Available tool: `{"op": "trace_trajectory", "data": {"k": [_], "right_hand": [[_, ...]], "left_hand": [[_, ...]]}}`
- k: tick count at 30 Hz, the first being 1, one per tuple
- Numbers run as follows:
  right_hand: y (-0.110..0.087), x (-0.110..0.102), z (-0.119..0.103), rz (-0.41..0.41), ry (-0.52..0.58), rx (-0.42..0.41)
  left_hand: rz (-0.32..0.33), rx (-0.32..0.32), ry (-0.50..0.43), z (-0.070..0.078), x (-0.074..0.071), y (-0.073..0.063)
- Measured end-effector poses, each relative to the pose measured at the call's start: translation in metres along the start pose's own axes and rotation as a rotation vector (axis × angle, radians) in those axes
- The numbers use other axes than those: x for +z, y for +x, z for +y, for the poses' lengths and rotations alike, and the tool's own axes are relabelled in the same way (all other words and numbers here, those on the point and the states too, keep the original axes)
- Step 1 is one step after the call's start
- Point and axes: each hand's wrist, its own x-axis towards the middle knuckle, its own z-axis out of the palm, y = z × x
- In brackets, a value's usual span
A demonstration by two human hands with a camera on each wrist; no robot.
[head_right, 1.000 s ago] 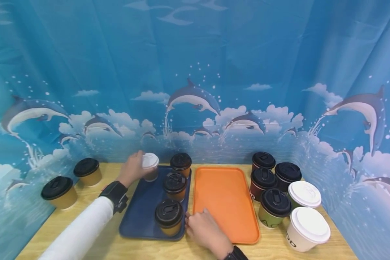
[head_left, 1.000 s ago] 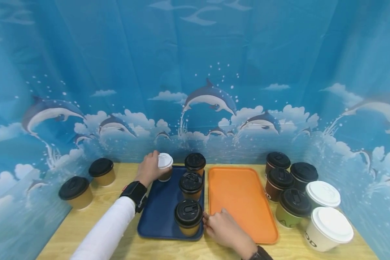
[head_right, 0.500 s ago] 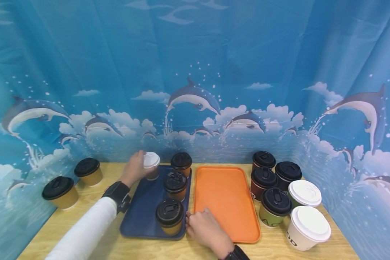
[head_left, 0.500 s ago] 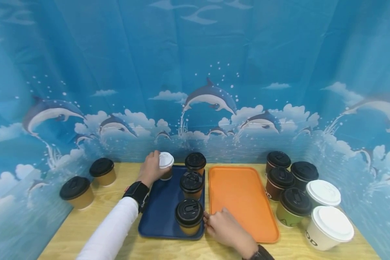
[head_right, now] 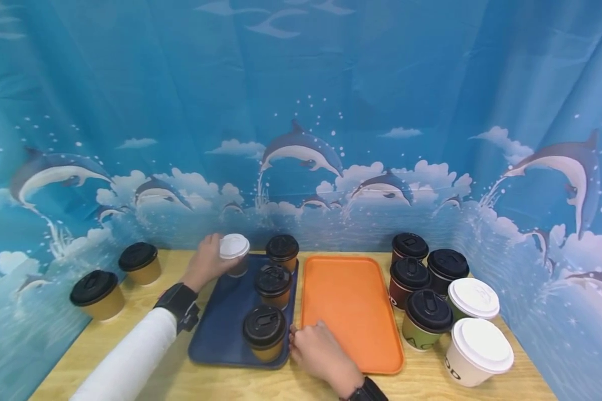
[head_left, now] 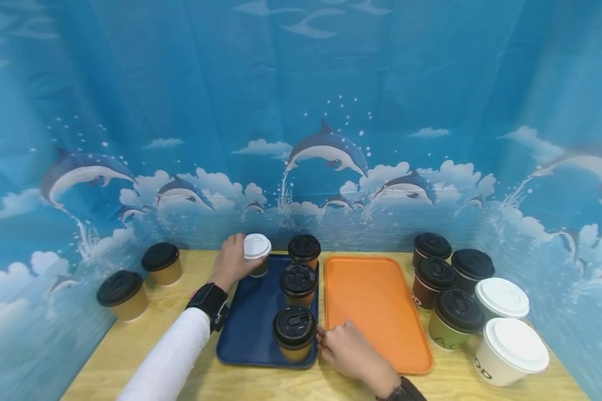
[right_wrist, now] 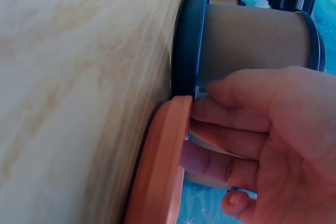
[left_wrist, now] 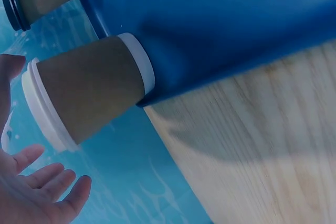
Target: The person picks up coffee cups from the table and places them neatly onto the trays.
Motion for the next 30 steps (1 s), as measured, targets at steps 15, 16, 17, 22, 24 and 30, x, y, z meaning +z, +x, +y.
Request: {"op": "trace_trajectory", "data": {"k": [15,16,17,22,24,30], "right_hand": [[-0.002,0.000,0.006,0.022,0.033,-0.046],[-0.002,0.000,0.006,0.025,0.031,-0.051],[-0.002,0.001,0.007,0.025,0.033,-0.052],[-0.002,0.002,0.007,0.023,0.039,-0.060],[-0.001,0.002,0.007,0.026,0.042,-0.064],[0.002,-0.001,0.004,0.019,0.040,-0.073]], "left_hand": [[0.213,-0.034,0.062,-0.061,-0.046,-0.065],[0.242,-0.052,0.066,-0.068,-0.052,-0.071],[0.268,-0.077,0.063,-0.075,-0.059,-0.077],[0.338,-0.271,0.049,-0.110,-0.091,-0.104],[0.330,-0.342,0.030,-0.124,-0.099,-0.113],[0.275,-0.449,-0.020,-0.156,-0.106,-0.131]]}}
